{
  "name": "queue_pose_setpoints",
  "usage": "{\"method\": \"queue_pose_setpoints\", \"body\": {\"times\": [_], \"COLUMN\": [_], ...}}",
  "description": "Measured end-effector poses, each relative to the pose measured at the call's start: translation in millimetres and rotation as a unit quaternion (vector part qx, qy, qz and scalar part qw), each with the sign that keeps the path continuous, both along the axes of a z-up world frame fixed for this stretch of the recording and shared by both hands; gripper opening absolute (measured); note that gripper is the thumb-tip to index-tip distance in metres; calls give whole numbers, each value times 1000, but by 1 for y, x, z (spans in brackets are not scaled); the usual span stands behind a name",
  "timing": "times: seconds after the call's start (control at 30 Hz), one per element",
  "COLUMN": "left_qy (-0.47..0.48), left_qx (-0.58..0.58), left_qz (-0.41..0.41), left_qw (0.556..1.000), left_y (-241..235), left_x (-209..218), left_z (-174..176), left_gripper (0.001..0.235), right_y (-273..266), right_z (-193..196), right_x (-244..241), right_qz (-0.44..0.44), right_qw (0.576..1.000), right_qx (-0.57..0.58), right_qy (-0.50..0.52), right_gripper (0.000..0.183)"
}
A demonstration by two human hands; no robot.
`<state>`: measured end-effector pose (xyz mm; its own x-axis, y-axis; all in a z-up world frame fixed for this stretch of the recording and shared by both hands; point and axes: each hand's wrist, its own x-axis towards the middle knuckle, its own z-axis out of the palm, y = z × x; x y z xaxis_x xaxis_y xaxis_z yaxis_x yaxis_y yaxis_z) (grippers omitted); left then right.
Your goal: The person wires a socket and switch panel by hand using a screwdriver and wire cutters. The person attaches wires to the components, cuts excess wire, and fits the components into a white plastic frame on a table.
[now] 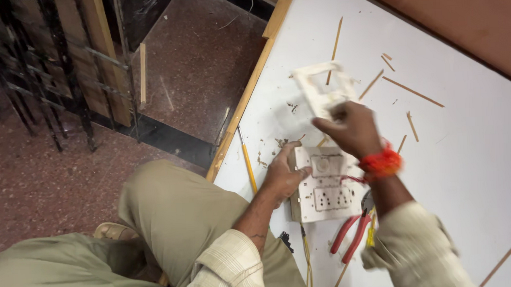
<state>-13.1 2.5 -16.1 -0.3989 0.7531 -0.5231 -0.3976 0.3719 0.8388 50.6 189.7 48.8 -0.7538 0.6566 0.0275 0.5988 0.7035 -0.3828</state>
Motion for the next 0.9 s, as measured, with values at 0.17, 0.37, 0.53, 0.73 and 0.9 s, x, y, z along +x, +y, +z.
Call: {"method": "queue_pose_setpoints", "body": {"times": [0.17,0.37,0.53,0.73,0.9], "left_qy": [7,4,-26,-20,12], "left_qx": [37,5,62,36,41], "left_qz": [100,128,177,128,128], "left_qw": [994,992,982,991,991], "left_y": [6,13,12,4,3], "left_x": [-6,-7,-8,-10,-11], "left_z": [1,-24,-29,-3,1], "left_gripper": [59,49,55,66,57], "right_y": [-47,-110,-145,-155,-151], "right_z": [41,10,-7,-10,-10], "right_x": [66,88,80,81,76], "right_qz": [-117,-148,-101,-22,-31], "right_qw": [991,985,993,991,997], "right_qx": [-53,-70,60,126,73], "right_qy": [20,44,27,41,18], "right_gripper": [48,47,47,40,45]}}
